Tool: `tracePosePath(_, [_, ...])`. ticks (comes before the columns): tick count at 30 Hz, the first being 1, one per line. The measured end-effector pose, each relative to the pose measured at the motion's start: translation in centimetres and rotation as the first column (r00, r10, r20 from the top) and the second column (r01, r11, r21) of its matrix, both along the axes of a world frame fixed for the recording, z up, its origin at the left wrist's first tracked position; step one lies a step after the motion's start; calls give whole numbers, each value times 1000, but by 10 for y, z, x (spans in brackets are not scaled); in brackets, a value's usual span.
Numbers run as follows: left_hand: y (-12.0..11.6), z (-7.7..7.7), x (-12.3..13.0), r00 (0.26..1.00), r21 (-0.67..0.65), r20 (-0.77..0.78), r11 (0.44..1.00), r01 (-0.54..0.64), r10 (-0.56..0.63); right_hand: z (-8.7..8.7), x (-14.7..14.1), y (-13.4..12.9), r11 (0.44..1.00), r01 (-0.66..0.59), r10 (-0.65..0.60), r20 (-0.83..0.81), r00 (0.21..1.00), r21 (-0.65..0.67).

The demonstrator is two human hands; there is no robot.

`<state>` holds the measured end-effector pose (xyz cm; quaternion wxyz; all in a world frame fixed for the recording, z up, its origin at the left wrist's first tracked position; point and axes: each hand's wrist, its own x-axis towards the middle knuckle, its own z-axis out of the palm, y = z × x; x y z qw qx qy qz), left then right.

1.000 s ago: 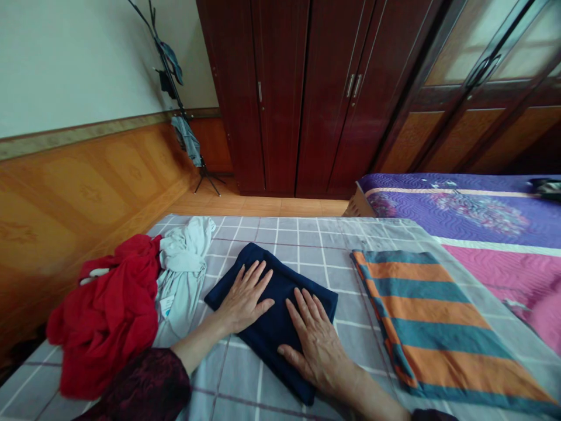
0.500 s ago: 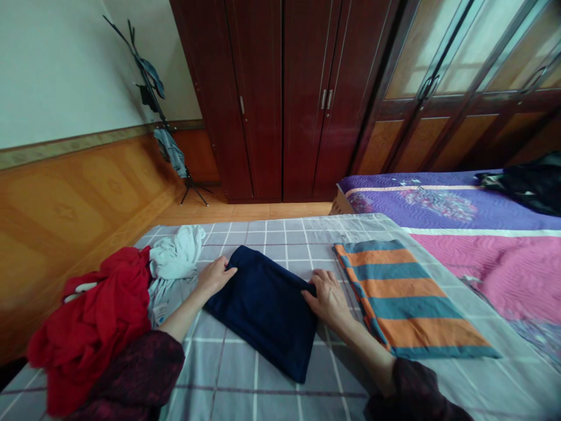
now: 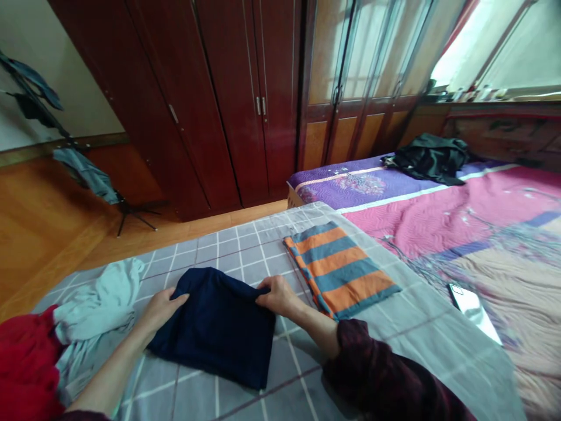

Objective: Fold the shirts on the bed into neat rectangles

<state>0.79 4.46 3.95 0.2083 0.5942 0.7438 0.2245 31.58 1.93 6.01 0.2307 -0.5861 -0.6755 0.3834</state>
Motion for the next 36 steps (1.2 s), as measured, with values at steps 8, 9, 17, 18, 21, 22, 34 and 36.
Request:
tracePosePath(8, [19, 10, 34, 955, 125, 169, 967, 223, -242, 23, 45, -40, 994, 82, -69, -179, 982, 67])
tracePosePath(9, [24, 16, 45, 942, 132, 176, 955, 265, -286, 26, 55, -44, 995, 93, -80, -245, 966, 43])
tracePosePath(17, [67, 96, 163, 793, 245, 162, 803, 543, -587, 62, 139, -73, 936, 320, -344, -581, 737, -148])
tracePosePath(18, [74, 106, 179, 772, 264, 145, 776, 573, -619, 67, 149, -76, 925, 351, -366, -604, 708, -148])
tracePosePath(21, [98, 128, 229, 716, 270, 22, 693, 668, -698, 73, 178, -79, 886, 433, -424, -662, 618, -164])
tracePosePath(22, [107, 131, 247, 698, 256, -33, 669, 698, -715, 71, 188, -77, 871, 460, -445, -668, 596, -170])
tracePosePath(34, [106, 59, 347, 569, 118, -347, 568, 815, -745, 8, 254, -75, 726, 391, -662, 421, 620, 565])
tracePosePath(36, [83, 50, 341, 539, 101, -358, 542, 834, -762, 20, 248, -64, 716, 274, -624, 413, 663, 642])
